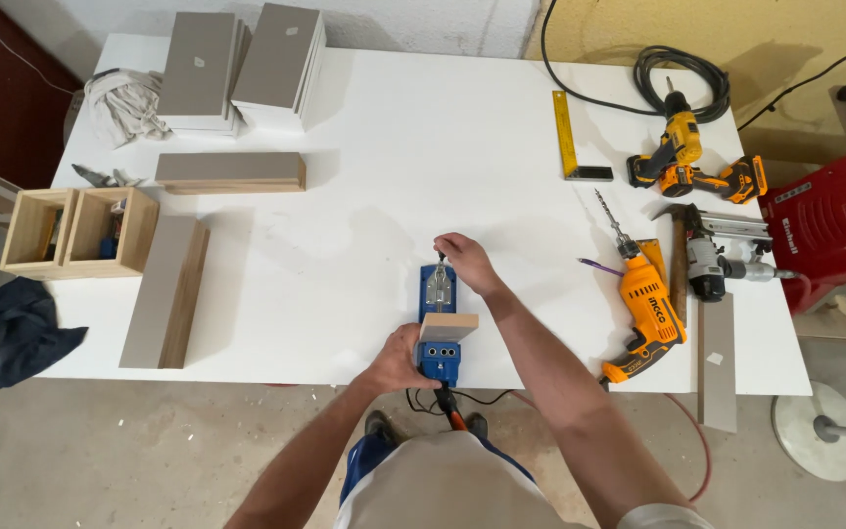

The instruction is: Drilling pocket holes in wooden boards using a pocket hole jig and a power drill.

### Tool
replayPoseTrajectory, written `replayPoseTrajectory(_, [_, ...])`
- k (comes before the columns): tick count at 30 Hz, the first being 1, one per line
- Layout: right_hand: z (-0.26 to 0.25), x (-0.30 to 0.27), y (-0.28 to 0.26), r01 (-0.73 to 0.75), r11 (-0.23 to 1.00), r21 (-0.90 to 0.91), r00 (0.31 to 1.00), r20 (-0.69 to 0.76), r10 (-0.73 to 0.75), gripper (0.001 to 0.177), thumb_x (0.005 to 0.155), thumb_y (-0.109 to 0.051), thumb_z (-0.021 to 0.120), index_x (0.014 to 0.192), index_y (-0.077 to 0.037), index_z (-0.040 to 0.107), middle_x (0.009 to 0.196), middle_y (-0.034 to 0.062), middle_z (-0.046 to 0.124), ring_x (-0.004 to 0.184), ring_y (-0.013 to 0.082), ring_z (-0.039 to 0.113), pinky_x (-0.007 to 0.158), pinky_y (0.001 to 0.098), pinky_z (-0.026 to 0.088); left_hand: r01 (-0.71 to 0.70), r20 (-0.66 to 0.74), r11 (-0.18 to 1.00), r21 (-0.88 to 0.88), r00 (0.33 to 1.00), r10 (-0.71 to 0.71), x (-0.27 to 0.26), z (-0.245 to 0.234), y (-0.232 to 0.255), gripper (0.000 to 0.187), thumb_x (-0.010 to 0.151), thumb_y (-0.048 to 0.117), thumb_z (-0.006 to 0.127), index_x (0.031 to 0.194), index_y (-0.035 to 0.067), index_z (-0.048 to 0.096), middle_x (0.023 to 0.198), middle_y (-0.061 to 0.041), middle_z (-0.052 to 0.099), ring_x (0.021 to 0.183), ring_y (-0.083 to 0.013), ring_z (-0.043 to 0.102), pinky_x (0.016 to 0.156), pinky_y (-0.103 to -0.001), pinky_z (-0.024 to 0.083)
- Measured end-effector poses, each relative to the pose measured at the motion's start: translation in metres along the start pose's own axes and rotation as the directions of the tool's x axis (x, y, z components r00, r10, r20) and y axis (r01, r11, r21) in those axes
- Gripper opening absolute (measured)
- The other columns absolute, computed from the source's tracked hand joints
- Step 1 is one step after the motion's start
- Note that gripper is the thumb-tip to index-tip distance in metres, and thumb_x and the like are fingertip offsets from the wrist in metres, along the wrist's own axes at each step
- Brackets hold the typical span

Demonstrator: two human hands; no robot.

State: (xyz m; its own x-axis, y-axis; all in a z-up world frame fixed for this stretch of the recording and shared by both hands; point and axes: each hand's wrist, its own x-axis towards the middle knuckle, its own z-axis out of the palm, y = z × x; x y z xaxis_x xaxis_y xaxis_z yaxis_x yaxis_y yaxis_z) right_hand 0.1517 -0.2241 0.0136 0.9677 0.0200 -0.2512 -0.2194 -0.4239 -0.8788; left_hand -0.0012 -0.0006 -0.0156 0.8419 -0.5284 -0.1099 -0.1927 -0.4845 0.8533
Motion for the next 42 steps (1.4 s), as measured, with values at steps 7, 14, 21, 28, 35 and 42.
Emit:
replayPoseTrajectory(7, [-0.001,-0.074,-0.020,0.098,0.974,-0.203,0.974,0.222,-0.052,0.044,0.108,-0.052,0.050,0.118,-0.019,0.078,0.124,0.0118,0.074,0.120,0.0340,0.068,0.108,0.0457,0.050,-0.026,-0.010,0.999,-0.032,1.000,0.026,0.001,-0.003,0.005,0.101,0.040,0.050,0.101,0.125,0.019,0.056,0.128,-0.007,0.062,0.129,-0.0314,0.053,0.111,-0.048,0.042])
replayPoseTrajectory(14, [0.038,-0.049,0.084,0.431,0.895,-0.114,0.902,0.073,-0.425,0.021,0.097,-0.028,0.074,0.115,-0.018,0.079,0.139,0.0043,0.067,0.138,0.0312,0.052,0.110,0.0463,0.049,0.083,0.051,0.992,-0.098,0.996,-0.078,-0.002,-0.015,0.029,0.099,0.040,0.041,0.102,0.123,0.019,0.055,0.121,-0.006,0.066,0.123,-0.0297,0.061,0.108,-0.046,0.049])
replayPoseTrajectory(21, [0.039,-0.046,0.092,0.364,0.926,-0.097,0.929,0.105,-0.354,0.027,0.102,-0.031,0.067,0.123,-0.017,0.077,0.147,0.0032,0.061,0.142,0.0322,0.045,0.111,0.0519,0.047,0.168,0.096,0.964,-0.204,0.984,-0.151,-0.007,-0.026,0.054,0.097,0.043,0.035,0.103,0.123,0.017,0.051,0.119,-0.010,0.067,0.122,-0.0319,0.064,0.103,-0.045,0.052])
replayPoseTrajectory(28, [-0.074,-0.163,0.116,0.099,0.994,0.051,0.803,-0.594,-0.049,0.033,0.095,-0.019,0.076,0.127,-0.011,0.069,0.124,0.0112,0.069,0.114,0.0341,0.069,0.099,0.0435,0.056,0.181,0.112,0.962,-0.202,0.981,-0.161,-0.012,-0.015,0.029,0.101,0.047,0.033,0.106,0.129,0.010,0.052,0.131,-0.017,0.062,0.131,-0.0354,0.057,0.113,-0.047,0.046])
replayPoseTrajectory(35, [-0.217,-0.239,0.251,-0.188,0.677,0.711,0.426,-0.562,0.709,0.063,0.092,-0.042,0.080,0.130,0.000,0.052,0.110,0.0192,0.063,0.097,0.0342,0.065,0.078,0.0505,0.053,0.465,0.174,0.885,-0.012,0.873,-0.456,-0.008,-0.021,0.060,0.100,0.059,0.033,0.101,0.138,0.008,0.045,0.139,-0.014,0.058,0.136,-0.0285,0.055,0.116,-0.041,0.047])
replayPoseTrajectory(42, [-0.241,-0.230,0.251,-0.117,0.299,0.947,0.609,-0.169,0.775,0.035,0.096,-0.037,0.072,0.118,-0.010,0.067,0.099,0.0074,0.074,0.091,0.0234,0.071,0.078,0.0404,0.060,0.561,0.206,0.816,-0.138,0.822,-0.530,-0.010,-0.023,0.086,0.097,0.066,0.017,0.096,0.145,0.015,0.041,0.134,-0.006,0.065,0.128,-0.0207,0.063,0.105,-0.035,0.056])
